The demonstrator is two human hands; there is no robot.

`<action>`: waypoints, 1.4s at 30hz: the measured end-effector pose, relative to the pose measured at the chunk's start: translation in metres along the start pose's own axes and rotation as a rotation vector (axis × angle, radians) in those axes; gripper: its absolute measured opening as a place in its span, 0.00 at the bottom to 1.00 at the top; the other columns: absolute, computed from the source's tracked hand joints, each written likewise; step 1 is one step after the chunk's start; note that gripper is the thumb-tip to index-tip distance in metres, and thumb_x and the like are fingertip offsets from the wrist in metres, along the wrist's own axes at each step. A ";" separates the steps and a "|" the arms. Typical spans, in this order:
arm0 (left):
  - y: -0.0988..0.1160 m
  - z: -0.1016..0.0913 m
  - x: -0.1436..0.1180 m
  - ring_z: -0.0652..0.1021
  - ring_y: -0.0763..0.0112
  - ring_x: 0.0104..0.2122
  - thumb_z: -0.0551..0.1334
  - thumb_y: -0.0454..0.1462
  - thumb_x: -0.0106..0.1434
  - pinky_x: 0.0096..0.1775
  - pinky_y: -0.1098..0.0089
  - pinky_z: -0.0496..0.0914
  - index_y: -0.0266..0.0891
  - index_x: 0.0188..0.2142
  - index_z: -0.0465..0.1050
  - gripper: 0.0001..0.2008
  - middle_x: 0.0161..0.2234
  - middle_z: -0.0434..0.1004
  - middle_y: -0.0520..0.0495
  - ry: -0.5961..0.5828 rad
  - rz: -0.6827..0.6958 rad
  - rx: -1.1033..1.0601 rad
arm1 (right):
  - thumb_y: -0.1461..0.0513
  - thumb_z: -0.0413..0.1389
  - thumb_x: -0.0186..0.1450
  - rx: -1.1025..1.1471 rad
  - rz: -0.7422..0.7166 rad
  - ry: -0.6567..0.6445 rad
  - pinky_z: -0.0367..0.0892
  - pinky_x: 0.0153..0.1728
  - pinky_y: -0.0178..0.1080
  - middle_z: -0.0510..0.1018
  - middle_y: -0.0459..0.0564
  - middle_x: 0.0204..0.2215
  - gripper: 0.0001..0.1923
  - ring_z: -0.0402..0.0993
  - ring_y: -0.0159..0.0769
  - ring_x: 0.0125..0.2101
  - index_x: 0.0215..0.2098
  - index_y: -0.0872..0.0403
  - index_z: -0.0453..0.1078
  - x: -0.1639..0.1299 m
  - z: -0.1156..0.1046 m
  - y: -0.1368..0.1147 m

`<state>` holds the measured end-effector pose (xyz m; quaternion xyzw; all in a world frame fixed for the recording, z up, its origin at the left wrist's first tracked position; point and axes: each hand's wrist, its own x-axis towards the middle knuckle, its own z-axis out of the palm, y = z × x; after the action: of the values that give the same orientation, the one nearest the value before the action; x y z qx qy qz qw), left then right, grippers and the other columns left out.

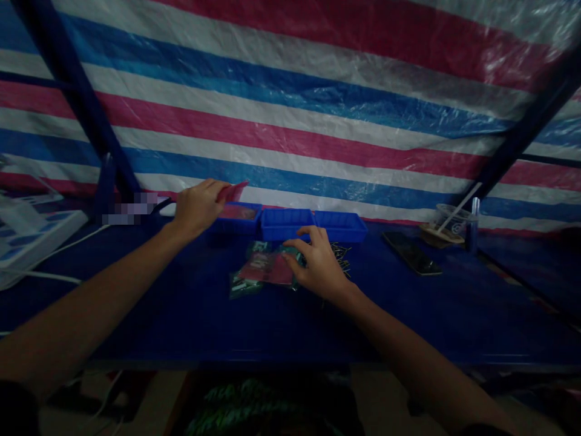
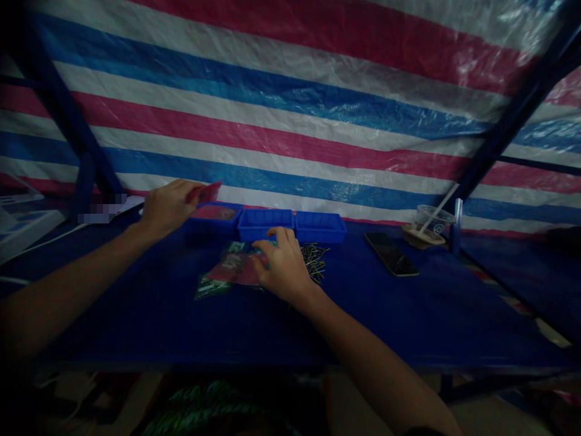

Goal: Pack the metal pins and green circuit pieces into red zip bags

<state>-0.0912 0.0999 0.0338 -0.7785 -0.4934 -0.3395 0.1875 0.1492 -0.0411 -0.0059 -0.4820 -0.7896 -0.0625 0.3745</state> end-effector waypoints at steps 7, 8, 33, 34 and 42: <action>-0.011 0.018 -0.004 0.71 0.56 0.42 0.51 0.33 0.62 0.41 0.59 0.66 0.36 0.47 0.68 0.14 0.44 0.69 0.39 -0.380 0.028 0.251 | 0.59 0.52 0.62 0.011 0.027 -0.030 0.62 0.44 0.47 0.65 0.57 0.44 0.12 0.59 0.43 0.47 0.42 0.54 0.71 0.002 -0.004 0.000; -0.011 0.020 -0.005 0.71 0.55 0.41 0.51 0.33 0.62 0.40 0.58 0.67 0.36 0.47 0.68 0.15 0.45 0.69 0.39 -0.407 0.026 0.256 | 0.59 0.52 0.62 0.011 0.036 -0.041 0.62 0.44 0.47 0.65 0.57 0.44 0.12 0.59 0.43 0.47 0.42 0.54 0.71 0.002 -0.004 0.000; -0.028 0.037 -0.017 0.72 0.62 0.43 0.52 0.42 0.60 0.45 0.66 0.65 0.39 0.43 0.69 0.15 0.43 0.72 0.45 -0.284 0.034 -0.092 | 0.54 0.50 0.64 0.102 -0.005 -0.511 0.61 0.46 0.45 0.68 0.52 0.42 0.17 0.61 0.40 0.45 0.47 0.51 0.67 -0.003 0.004 -0.007; -0.031 0.035 -0.015 0.73 0.63 0.43 0.51 0.42 0.61 0.45 0.67 0.66 0.40 0.45 0.69 0.16 0.44 0.73 0.46 -0.314 0.046 -0.122 | 0.54 0.49 0.64 0.099 -0.006 -0.511 0.61 0.46 0.46 0.68 0.52 0.42 0.17 0.61 0.40 0.45 0.48 0.51 0.67 -0.004 0.004 -0.007; -0.024 0.015 0.007 0.75 0.53 0.38 0.48 0.41 0.63 0.37 0.60 0.66 0.38 0.45 0.70 0.18 0.40 0.75 0.38 -0.230 -0.267 0.183 | 0.55 0.50 0.64 0.107 -0.040 -0.483 0.62 0.45 0.44 0.68 0.52 0.40 0.16 0.62 0.39 0.44 0.47 0.52 0.68 -0.004 0.005 -0.005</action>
<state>-0.1056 0.1244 0.0279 -0.7195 -0.6393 -0.2238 0.1530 0.1437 -0.0445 -0.0104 -0.4465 -0.8679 0.0890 0.1986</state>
